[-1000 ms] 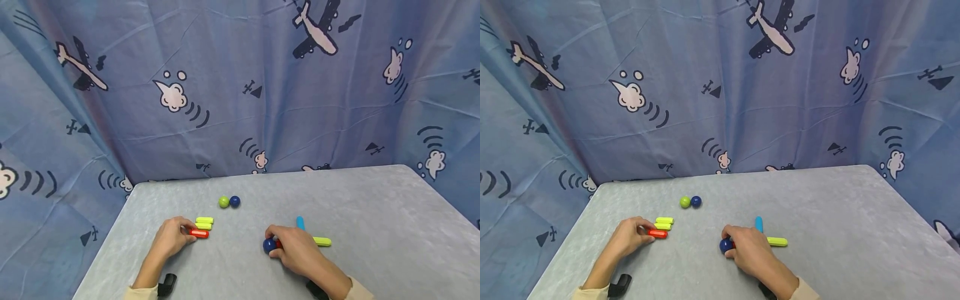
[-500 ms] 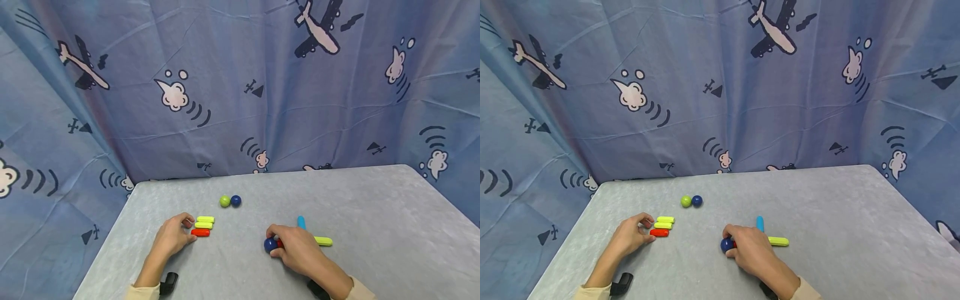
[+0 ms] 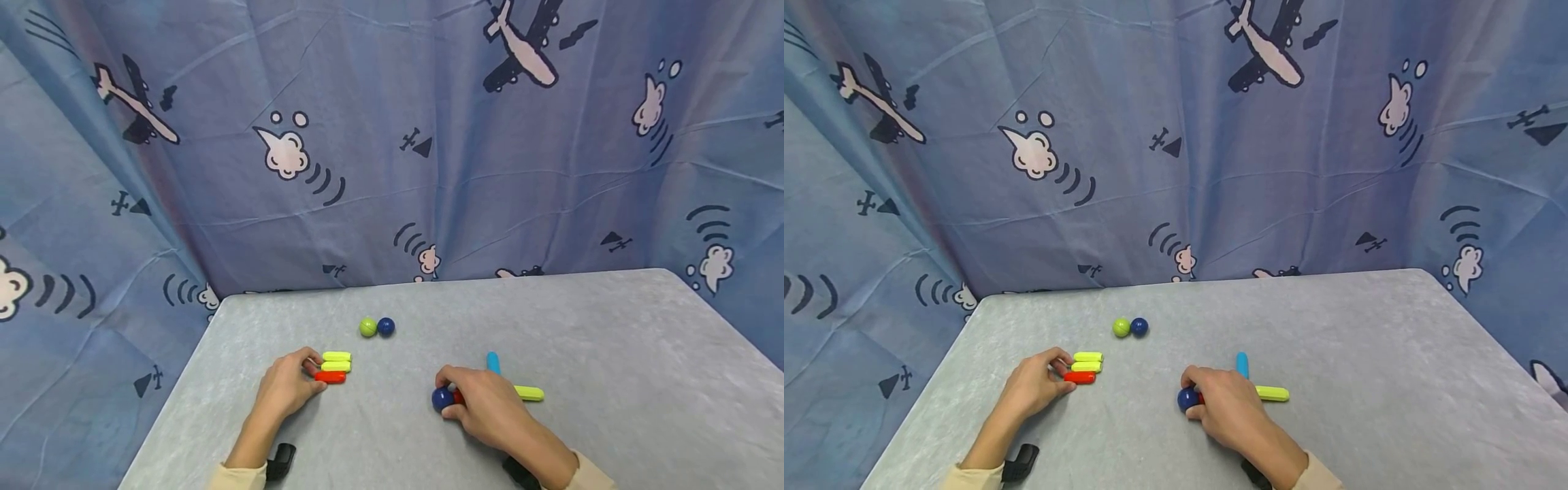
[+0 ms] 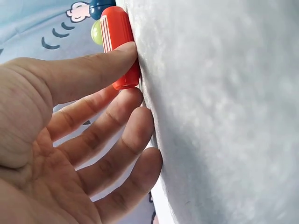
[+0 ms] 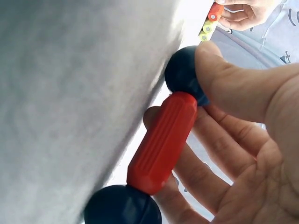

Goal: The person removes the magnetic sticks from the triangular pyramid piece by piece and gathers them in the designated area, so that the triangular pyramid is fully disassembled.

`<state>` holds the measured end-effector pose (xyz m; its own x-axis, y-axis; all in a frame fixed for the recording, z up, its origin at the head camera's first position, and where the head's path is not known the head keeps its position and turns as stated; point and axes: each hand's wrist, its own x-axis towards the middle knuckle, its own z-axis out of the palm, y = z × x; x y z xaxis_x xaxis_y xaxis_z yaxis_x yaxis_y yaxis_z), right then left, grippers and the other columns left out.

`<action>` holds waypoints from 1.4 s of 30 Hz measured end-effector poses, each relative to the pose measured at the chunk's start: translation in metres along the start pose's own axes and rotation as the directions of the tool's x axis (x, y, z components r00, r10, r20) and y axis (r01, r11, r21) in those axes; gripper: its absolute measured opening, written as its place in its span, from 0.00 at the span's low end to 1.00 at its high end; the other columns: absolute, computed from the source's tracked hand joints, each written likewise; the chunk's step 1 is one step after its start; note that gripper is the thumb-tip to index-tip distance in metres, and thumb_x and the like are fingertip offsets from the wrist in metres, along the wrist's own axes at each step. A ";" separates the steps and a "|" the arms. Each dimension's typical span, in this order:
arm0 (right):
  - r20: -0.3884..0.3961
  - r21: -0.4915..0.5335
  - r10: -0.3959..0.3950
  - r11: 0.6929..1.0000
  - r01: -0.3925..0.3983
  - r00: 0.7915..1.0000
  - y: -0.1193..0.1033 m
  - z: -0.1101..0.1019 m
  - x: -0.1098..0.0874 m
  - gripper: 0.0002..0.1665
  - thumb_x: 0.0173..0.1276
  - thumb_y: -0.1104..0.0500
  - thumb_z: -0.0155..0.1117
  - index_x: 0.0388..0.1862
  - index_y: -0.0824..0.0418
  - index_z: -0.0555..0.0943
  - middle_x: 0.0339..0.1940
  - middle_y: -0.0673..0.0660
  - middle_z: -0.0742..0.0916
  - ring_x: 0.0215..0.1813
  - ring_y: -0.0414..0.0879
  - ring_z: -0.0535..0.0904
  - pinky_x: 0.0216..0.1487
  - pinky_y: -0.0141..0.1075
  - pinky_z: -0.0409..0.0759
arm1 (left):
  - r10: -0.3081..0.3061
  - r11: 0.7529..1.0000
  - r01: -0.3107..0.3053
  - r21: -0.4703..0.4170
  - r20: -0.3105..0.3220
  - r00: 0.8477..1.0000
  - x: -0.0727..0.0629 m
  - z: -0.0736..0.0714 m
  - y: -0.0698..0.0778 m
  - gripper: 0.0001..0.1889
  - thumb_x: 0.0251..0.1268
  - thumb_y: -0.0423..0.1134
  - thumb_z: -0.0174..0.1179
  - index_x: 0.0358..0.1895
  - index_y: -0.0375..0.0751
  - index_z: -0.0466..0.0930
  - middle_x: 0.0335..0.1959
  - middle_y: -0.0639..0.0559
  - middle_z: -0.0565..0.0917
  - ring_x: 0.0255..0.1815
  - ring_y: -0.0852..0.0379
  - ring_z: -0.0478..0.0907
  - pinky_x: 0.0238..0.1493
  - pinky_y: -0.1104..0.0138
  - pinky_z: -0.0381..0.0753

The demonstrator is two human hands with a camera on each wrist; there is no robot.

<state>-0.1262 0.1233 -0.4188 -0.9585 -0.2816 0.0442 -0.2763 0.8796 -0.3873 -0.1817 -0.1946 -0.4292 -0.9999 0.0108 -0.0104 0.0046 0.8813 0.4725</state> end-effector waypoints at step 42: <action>0.062 0.047 -0.019 0.999 0.016 0.998 0.000 -0.003 0.001 0.20 0.54 0.51 0.79 0.45 0.46 0.81 0.43 0.42 0.88 0.39 0.35 0.79 0.44 0.40 0.80 | 0.017 0.999 -0.018 -0.029 -0.045 0.999 -0.003 0.003 0.003 0.16 0.49 0.39 0.77 0.41 0.48 0.82 0.25 0.60 0.79 0.24 0.61 0.71 0.29 0.66 0.68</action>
<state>-0.1272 0.1241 -0.4161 -0.9468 -0.3216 -0.0051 -0.2884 0.8558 -0.4295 -0.1791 -0.1904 -0.4309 -0.9993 0.0046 0.0373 0.0225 0.8669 0.4979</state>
